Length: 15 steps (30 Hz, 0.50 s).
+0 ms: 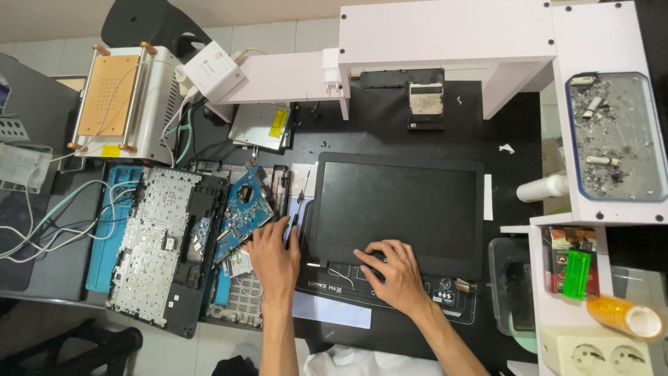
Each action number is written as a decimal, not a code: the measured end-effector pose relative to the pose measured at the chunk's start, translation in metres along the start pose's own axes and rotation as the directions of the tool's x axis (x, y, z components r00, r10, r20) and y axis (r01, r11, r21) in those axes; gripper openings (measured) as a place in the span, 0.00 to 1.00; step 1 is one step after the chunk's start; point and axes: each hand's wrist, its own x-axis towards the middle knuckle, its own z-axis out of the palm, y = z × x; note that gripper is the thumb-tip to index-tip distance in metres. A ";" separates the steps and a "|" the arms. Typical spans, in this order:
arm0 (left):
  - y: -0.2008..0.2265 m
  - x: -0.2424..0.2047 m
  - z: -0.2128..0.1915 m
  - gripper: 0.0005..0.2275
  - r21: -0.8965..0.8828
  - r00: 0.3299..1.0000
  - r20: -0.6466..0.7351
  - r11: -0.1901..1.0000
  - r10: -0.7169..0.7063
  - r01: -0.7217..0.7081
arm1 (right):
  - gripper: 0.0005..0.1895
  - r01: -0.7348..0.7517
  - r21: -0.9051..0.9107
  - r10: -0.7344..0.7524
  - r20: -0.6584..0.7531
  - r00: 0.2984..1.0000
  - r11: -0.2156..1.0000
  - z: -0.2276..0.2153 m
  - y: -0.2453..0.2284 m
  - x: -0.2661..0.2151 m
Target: The person connects a power adapter to a laptop screen, then flips the screen over. They pick up a disassembled laptop base, remove the motherboard, and place it on the table. The person then reattaches the screen to the laptop base and closes the lid.
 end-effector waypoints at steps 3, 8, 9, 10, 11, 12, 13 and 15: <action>-0.009 -0.002 0.009 0.12 0.119 0.998 0.062 0.992 0.023 -0.030 | 0.17 -0.002 -0.013 0.002 0.021 1.000 1.000 -0.001 0.000 0.001; -0.012 -0.005 0.017 0.10 0.148 0.996 0.057 0.986 0.072 -0.080 | 0.16 -0.017 0.000 0.017 0.032 0.999 1.000 0.003 0.004 0.000; -0.013 -0.005 0.019 0.09 0.142 0.996 0.052 0.986 0.079 -0.085 | 0.16 -0.018 -0.002 0.018 0.026 1.000 1.000 0.001 0.004 0.002; -0.012 -0.003 0.018 0.09 0.141 0.996 0.051 0.986 0.078 -0.085 | 0.16 -0.017 -0.002 0.017 0.026 1.000 1.000 0.001 0.003 0.003; -0.010 -0.002 0.017 0.09 0.137 0.995 0.072 0.987 0.076 -0.085 | 0.16 -0.022 0.004 0.022 0.026 0.999 1.000 0.000 0.003 0.003; -0.008 -0.002 0.016 0.09 0.133 0.993 0.093 0.987 0.073 -0.085 | 0.16 -0.028 0.011 0.028 0.025 0.999 1.000 0.000 0.002 0.002; -0.008 -0.002 0.016 0.09 0.133 0.993 0.092 0.987 0.074 -0.086 | 0.16 -0.027 0.010 0.027 0.025 0.999 1.000 -0.002 0.001 0.004; -0.008 -0.002 0.017 0.08 0.105 0.995 0.075 0.991 0.073 -0.080 | 0.16 -0.039 0.024 0.038 0.025 0.999 0.999 -0.004 -0.002 0.005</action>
